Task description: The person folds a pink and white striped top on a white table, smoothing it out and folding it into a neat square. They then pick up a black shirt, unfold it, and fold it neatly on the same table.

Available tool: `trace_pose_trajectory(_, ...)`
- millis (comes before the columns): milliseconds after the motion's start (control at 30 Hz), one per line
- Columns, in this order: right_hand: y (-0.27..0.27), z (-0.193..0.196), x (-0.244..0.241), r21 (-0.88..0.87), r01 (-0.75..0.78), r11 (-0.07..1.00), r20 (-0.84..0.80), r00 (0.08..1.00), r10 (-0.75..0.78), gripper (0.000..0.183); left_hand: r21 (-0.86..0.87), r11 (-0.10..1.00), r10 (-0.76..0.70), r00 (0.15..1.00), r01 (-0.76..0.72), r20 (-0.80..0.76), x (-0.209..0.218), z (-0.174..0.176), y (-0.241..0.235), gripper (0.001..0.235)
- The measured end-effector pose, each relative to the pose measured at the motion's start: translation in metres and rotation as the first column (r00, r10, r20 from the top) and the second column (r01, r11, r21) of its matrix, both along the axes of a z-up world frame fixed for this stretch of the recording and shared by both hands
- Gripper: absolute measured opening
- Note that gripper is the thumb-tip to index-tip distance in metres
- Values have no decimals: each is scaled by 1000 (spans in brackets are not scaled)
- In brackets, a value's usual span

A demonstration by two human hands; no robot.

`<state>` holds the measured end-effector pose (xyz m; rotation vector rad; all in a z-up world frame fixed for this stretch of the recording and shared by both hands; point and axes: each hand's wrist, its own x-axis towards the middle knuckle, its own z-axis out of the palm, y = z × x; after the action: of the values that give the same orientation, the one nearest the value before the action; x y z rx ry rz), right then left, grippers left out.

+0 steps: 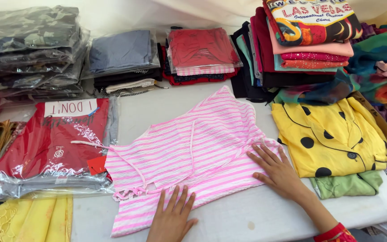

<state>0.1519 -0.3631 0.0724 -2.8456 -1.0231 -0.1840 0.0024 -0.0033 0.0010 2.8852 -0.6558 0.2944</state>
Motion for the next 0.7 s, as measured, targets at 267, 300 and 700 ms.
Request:
trace_pose_trajectory(267, 1, 3, -7, 88, 9, 996, 82, 997, -17, 69, -129, 911, -399, 915, 391, -48, 91, 46, -52, 55)
trace_pose_trajectory(300, -1, 2, -7, 157, 22, 987, 95, 995, -38, 68, -161, 891, -442, 892, 424, -98, 96, 43, -53, 53)
trace_pose_trajectory(700, -19, -23, 86, 286, 494, 821, -267, 864, -427, 31, -196, 898, -426, 889, 393, -170, 92, 48, -52, 52)
